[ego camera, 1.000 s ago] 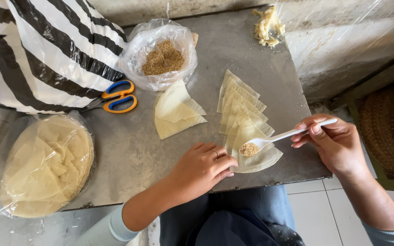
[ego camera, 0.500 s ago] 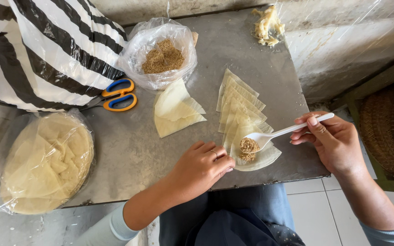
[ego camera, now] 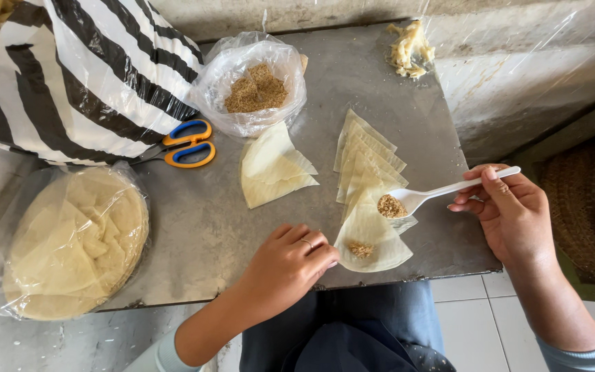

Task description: The person places a granular filling onto small triangular dough sheets using a spoon and folds them into layered triangle shapes by hand.

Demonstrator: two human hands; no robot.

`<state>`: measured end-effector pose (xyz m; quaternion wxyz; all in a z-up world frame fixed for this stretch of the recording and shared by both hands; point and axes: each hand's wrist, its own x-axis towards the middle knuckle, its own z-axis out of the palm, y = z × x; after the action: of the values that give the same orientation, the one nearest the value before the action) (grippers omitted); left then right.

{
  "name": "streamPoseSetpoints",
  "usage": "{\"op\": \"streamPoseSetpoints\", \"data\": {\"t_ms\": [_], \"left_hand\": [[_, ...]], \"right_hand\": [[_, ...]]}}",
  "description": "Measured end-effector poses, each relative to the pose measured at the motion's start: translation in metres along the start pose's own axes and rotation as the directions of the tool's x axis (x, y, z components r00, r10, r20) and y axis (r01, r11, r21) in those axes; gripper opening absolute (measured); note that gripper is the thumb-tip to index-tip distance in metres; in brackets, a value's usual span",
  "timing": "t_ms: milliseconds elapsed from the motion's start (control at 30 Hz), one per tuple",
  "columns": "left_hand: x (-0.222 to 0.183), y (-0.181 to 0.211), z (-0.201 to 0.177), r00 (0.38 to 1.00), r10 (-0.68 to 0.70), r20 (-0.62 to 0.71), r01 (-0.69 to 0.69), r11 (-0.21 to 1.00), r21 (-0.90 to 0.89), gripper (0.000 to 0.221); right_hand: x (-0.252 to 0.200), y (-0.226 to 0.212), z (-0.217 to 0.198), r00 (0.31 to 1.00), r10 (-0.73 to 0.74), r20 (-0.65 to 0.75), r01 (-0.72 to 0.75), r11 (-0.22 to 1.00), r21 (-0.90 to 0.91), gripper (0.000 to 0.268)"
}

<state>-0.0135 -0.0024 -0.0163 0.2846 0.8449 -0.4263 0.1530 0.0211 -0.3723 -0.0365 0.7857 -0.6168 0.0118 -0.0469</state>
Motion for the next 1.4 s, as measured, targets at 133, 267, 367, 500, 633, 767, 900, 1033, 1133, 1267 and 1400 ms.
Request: {"op": "streamPoseSetpoints", "data": {"t_ms": [133, 267, 367, 500, 633, 767, 900, 1033, 1133, 1267, 1400], "left_hand": [[-0.013, -0.007, -0.010, 0.999, -0.041, 0.012, 0.039, 0.995, 0.092, 0.010], [-0.033, -0.016, -0.033, 0.989, -0.143, -0.030, 0.147, 0.964, 0.221, 0.008], [-0.046, -0.022, -0.055, 0.965, -0.253, -0.066, 0.261, 0.915, 0.307, 0.010], [-0.058, -0.026, -0.080, 0.922, -0.364, -0.128, 0.385, 0.841, 0.380, 0.010], [-0.067, -0.026, -0.090, 0.875, -0.460, -0.152, 0.482, 0.795, 0.369, 0.008], [-0.072, -0.029, -0.093, 0.861, -0.487, -0.144, 0.503, 0.777, 0.379, 0.008], [-0.074, -0.028, -0.094, 0.852, -0.506, -0.136, 0.516, 0.767, 0.381, 0.022], [-0.068, -0.022, -0.081, 0.896, -0.414, -0.160, 0.443, 0.821, 0.361, 0.026], [-0.058, -0.016, -0.062, 0.946, -0.305, -0.108, 0.323, 0.890, 0.322, 0.029], [-0.037, 0.002, -0.032, 0.980, -0.191, -0.048, 0.197, 0.950, 0.241, 0.027], [-0.015, 0.015, -0.007, 0.996, -0.085, 0.014, 0.083, 0.988, 0.130, 0.026]], "right_hand": [[-0.002, 0.004, 0.000, 0.998, -0.063, -0.007, 0.064, 0.997, 0.053, 0.019], [-0.006, 0.007, 0.000, 0.990, -0.135, 0.048, 0.134, 0.990, 0.033, 0.016], [-0.009, 0.006, 0.001, 0.989, -0.127, 0.068, 0.130, 0.991, -0.039, 0.018], [-0.011, 0.003, 0.005, 0.990, -0.117, 0.081, 0.126, 0.983, -0.130, 0.020], [-0.012, 0.002, 0.006, 0.986, -0.128, 0.107, 0.141, 0.981, -0.130, 0.020], [-0.014, 0.003, 0.006, 0.984, -0.141, 0.106, 0.161, 0.964, -0.213, 0.020], [-0.016, 0.003, 0.006, 0.973, -0.190, 0.128, 0.213, 0.955, -0.204, 0.020], [-0.016, 0.003, 0.006, 0.977, -0.177, 0.123, 0.202, 0.951, -0.236, 0.020], [-0.015, 0.002, 0.007, 0.978, -0.176, 0.112, 0.197, 0.956, -0.216, 0.020], [-0.014, 0.002, 0.006, 0.981, -0.166, 0.102, 0.187, 0.951, -0.248, 0.021], [-0.014, 0.002, 0.007, 0.982, -0.167, 0.088, 0.185, 0.946, -0.266, 0.022]]}}
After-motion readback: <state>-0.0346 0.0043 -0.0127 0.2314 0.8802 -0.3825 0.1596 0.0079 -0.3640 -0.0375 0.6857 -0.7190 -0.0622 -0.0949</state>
